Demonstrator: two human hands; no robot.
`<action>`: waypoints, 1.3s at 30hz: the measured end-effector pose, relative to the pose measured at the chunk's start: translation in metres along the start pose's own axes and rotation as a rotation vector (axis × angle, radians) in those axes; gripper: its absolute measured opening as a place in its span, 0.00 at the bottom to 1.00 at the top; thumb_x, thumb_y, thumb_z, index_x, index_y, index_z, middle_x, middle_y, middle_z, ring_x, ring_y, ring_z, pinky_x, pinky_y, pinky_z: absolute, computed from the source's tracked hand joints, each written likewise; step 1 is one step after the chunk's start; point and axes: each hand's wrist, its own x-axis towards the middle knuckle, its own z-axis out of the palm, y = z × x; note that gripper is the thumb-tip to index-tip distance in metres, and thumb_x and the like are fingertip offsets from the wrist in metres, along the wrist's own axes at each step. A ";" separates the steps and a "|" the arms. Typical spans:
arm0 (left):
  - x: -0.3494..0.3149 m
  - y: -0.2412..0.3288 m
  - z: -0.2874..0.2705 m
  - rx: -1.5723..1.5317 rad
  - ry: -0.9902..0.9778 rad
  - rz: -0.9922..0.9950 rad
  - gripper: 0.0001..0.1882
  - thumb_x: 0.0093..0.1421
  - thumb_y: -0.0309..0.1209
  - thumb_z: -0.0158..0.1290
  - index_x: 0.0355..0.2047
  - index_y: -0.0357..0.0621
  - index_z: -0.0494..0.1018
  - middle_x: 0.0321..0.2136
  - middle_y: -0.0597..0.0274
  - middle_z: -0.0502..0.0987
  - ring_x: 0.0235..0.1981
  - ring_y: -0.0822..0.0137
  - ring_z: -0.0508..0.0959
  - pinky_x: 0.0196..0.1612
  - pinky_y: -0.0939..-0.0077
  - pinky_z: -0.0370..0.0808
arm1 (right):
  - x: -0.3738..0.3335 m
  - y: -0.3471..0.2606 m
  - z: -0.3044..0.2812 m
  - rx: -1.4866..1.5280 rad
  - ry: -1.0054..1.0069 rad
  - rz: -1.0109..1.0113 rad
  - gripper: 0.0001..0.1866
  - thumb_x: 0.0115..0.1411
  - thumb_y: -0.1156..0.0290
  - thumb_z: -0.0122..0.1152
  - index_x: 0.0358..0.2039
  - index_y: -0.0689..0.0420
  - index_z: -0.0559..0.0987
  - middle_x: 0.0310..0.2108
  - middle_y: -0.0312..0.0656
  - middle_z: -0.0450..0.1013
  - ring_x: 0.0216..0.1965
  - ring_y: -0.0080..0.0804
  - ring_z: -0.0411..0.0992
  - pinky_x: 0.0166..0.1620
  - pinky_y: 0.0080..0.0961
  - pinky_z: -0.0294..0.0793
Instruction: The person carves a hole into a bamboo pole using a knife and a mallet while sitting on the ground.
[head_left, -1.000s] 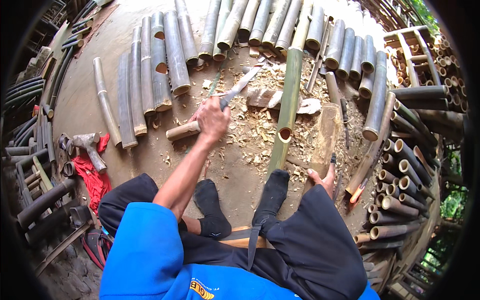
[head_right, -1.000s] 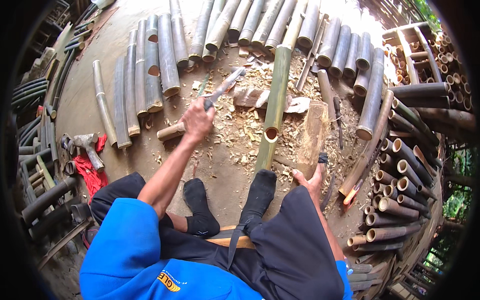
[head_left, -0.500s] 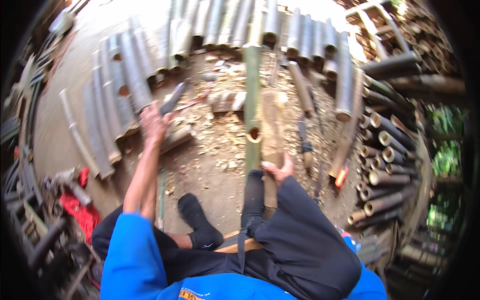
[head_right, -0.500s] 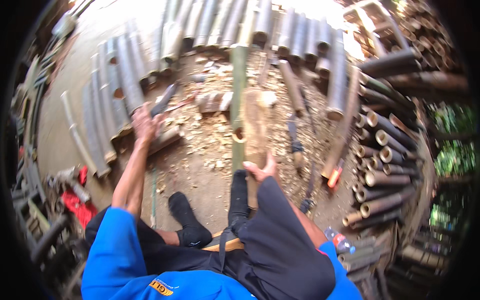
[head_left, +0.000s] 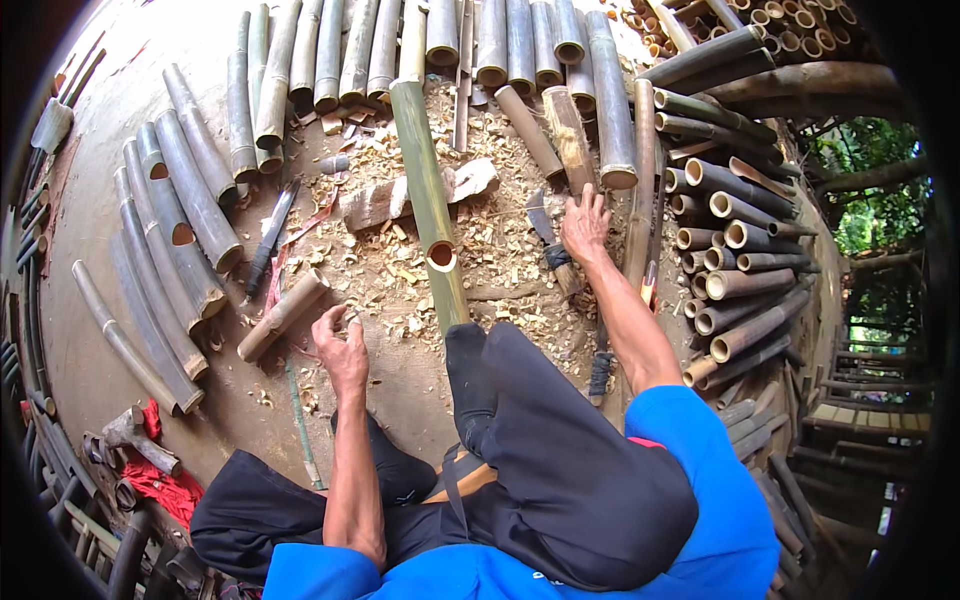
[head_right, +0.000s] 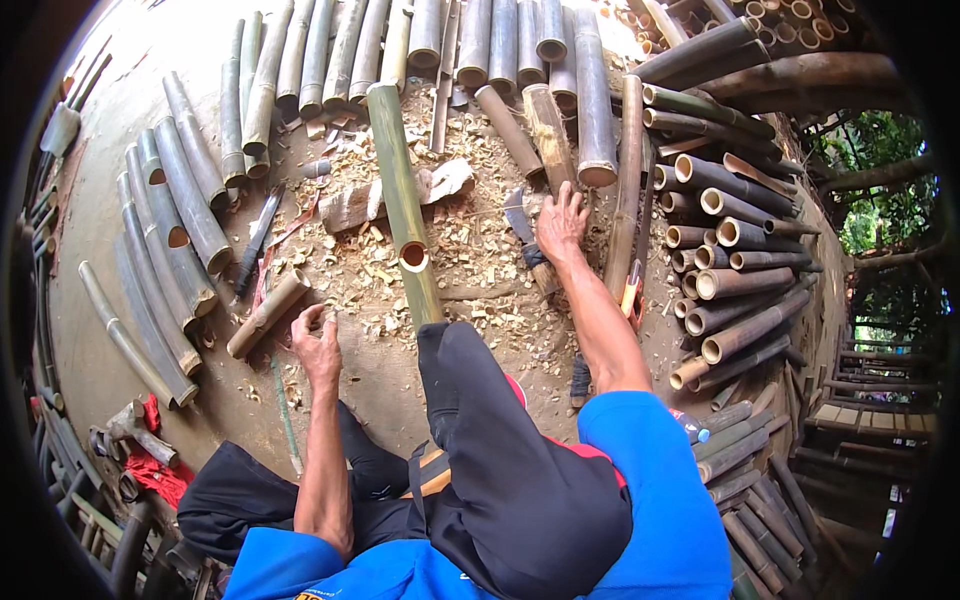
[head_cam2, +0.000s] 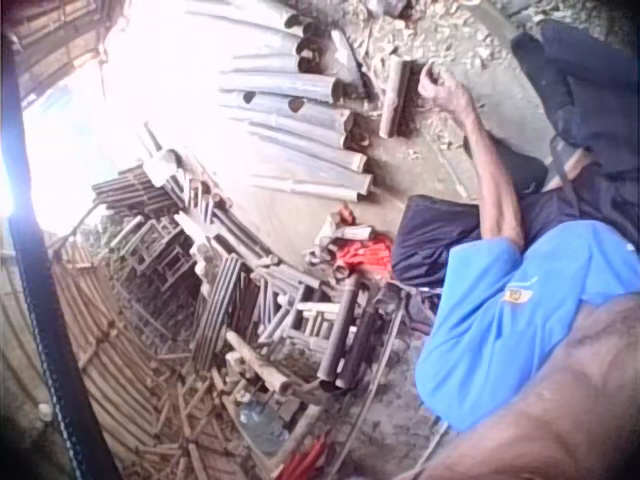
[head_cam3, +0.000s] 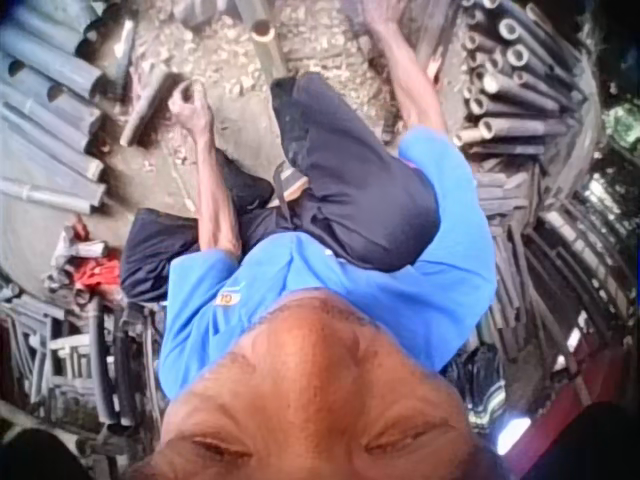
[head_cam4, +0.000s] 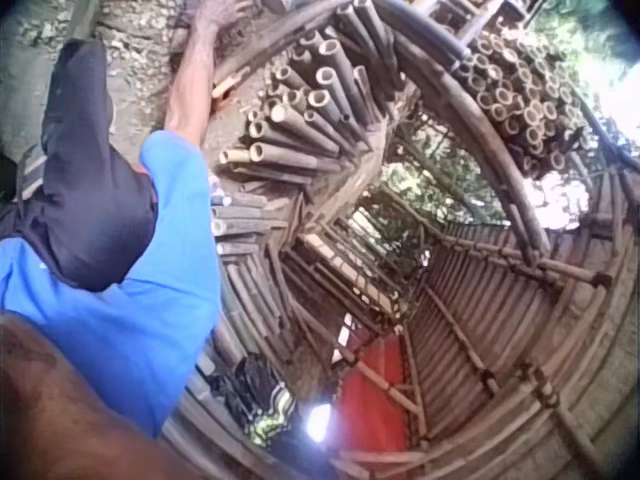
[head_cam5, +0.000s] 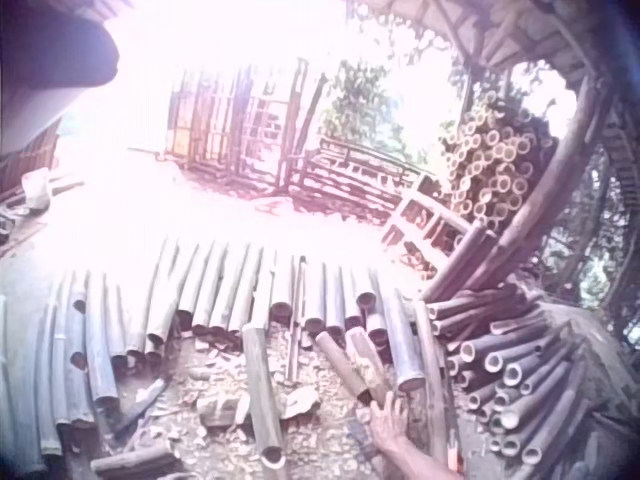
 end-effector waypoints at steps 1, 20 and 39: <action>0.000 0.000 -0.002 0.001 -0.001 0.002 0.15 0.60 0.26 0.62 0.47 0.40 0.81 0.44 0.55 0.78 0.44 0.61 0.79 0.52 0.65 0.76 | -0.009 0.003 0.005 0.015 -0.009 -0.027 0.21 0.65 0.71 0.56 0.58 0.60 0.73 0.68 0.62 0.57 0.63 0.65 0.63 0.57 0.59 0.71; 0.019 0.114 -0.040 -0.231 -0.141 0.226 0.10 0.61 0.31 0.60 0.39 0.38 0.84 0.36 0.56 0.85 0.38 0.64 0.83 0.47 0.70 0.80 | -0.076 -0.038 -0.132 2.242 -0.634 0.619 0.17 0.63 0.72 0.52 0.52 0.61 0.70 0.30 0.51 0.78 0.27 0.43 0.79 0.31 0.43 0.85; 0.025 0.176 0.148 0.612 -1.388 0.841 0.35 0.56 0.34 0.62 0.65 0.59 0.68 0.54 0.48 0.76 0.55 0.48 0.79 0.55 0.49 0.77 | -0.119 -0.113 -0.069 1.499 -0.863 0.319 0.27 0.66 0.65 0.59 0.63 0.59 0.68 0.56 0.50 0.73 0.53 0.42 0.75 0.54 0.39 0.78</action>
